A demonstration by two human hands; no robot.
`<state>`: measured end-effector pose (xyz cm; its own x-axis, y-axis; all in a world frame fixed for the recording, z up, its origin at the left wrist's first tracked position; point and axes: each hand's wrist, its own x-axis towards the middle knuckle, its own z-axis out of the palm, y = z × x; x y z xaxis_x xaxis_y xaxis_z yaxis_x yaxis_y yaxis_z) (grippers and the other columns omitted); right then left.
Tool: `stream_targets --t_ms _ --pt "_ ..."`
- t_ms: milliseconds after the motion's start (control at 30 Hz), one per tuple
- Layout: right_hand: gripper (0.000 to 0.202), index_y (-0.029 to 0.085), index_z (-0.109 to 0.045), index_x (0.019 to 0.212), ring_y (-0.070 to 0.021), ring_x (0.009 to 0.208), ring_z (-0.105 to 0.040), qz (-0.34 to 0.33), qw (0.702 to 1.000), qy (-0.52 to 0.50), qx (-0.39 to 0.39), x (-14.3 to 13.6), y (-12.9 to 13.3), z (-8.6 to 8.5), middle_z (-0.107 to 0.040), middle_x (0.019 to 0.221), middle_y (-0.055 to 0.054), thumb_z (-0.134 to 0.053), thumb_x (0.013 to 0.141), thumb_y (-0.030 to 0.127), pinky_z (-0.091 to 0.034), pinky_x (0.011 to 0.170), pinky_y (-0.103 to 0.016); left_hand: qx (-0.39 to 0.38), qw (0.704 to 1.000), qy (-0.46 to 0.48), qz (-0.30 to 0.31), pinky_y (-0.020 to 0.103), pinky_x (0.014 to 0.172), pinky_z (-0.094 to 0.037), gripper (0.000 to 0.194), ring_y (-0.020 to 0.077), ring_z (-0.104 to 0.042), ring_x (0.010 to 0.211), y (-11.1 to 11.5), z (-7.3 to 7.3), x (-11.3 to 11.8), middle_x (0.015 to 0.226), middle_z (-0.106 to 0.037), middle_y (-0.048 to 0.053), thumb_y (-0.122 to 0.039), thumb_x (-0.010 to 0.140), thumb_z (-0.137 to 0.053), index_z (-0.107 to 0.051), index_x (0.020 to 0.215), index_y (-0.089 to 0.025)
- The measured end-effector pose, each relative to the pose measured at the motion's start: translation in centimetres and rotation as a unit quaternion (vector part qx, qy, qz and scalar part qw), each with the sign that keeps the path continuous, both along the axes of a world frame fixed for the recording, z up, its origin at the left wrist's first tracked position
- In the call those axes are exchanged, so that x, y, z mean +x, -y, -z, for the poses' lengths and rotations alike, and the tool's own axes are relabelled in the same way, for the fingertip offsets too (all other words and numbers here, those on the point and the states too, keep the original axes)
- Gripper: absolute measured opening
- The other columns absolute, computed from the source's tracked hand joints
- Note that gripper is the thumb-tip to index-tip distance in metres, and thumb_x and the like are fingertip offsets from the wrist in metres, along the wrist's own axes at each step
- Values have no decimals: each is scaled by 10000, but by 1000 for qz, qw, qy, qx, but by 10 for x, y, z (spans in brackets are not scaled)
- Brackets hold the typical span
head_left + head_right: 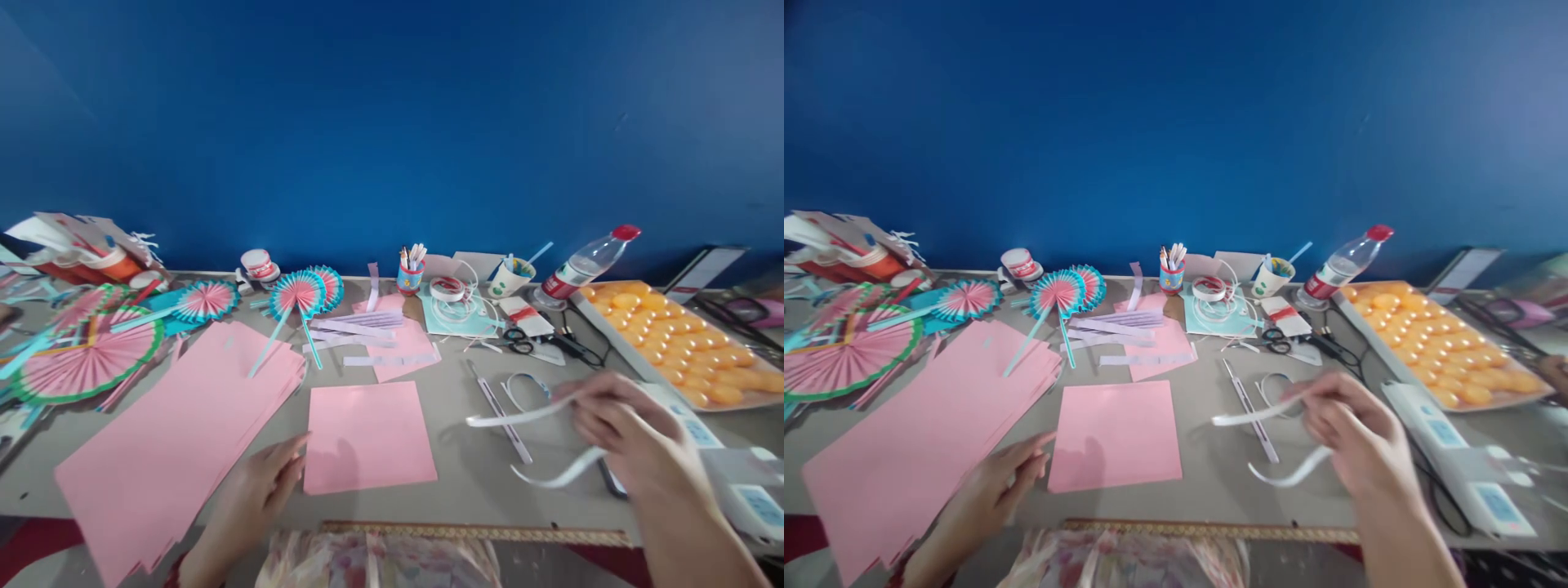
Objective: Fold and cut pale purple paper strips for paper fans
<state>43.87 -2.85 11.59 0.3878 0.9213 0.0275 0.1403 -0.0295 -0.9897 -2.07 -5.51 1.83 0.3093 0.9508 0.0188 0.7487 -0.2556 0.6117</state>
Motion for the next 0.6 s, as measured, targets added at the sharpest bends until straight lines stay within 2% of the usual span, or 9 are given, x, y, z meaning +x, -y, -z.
stream_targets --t_ms 67,167,333,433,500,533,567,600 --pt "222 215 -561 665 -22 371 -237 -34 997 -63 -4 -15 -32 -2 -689 715 -93 -743 655 343 -127 404 -247 30 999 13 22 199 647 -531 330 151 -683 716 2 3 3 823 -699 16 -338 1013 -432 -621 1268 -248" --pt "187 197 -572 662 -14 384 -265 -37 995 -91 7 -21 -62 -8 -697 708 -76 -737 671 283 -114 438 -248 52 998 31 30 191 683 -545 310 147 -698 757 7 8 1 866 -711 17 -306 1012 -448 -625 1264 -268" --pt "173 188 -581 610 -3 377 -266 -11 991 -132 28 1 -80 -10 -679 670 -45 -724 697 230 -81 461 -268 66 997 38 9 176 698 -563 308 141 -714 757 7 11 -6 870 -724 14 -309 1007 -456 -637 1255 -282" --pt "152 210 -589 628 -11 362 -252 18 992 -119 26 20 -74 -5 -675 671 -48 -724 686 248 -77 463 -279 68 997 37 20 185 694 -568 308 149 -715 762 1 9 -5 874 -726 29 -310 1012 -440 -646 1236 -264" --pt "187 233 -579 628 -24 351 -221 18 995 -99 -8 33 -57 2 -626 602 -40 -736 676 323 -79 453 -281 71 996 34 30 192 695 -570 303 154 -713 763 -5 7 -1 876 -726 38 -312 1014 -437 -654 1218 -252" --pt "234 244 -567 614 -32 345 -208 3 996 -81 -34 40 -42 6 -577 547 -29 -741 676 387 -90 440 -282 71 996 30 36 197 703 -571 300 157 -713 769 -7 6 0 885 -728 43 -314 1014 -441 -658 1211 -249" --pt "295 258 -549 589 -49 338 -202 -9 997 -57 -53 46 -24 11 -452 452 9 -745 676 461 -109 420 -285 72 996 26 44 202 716 -573 299 161 -714 780 -9 5 2 900 -730 48 -316 1013 -444 -661 1208 -248" --pt "368 272 -527 561 -90 340 -265 -40 996 -23 -77 52 -2 17 -336 395 26 -720 701 552 -168 401 -303 71 996 22 52 209 734 -574 302 164 -715 797 -11 4 3 921 -733 54 -316 1013 -443 -661 1210 -247"
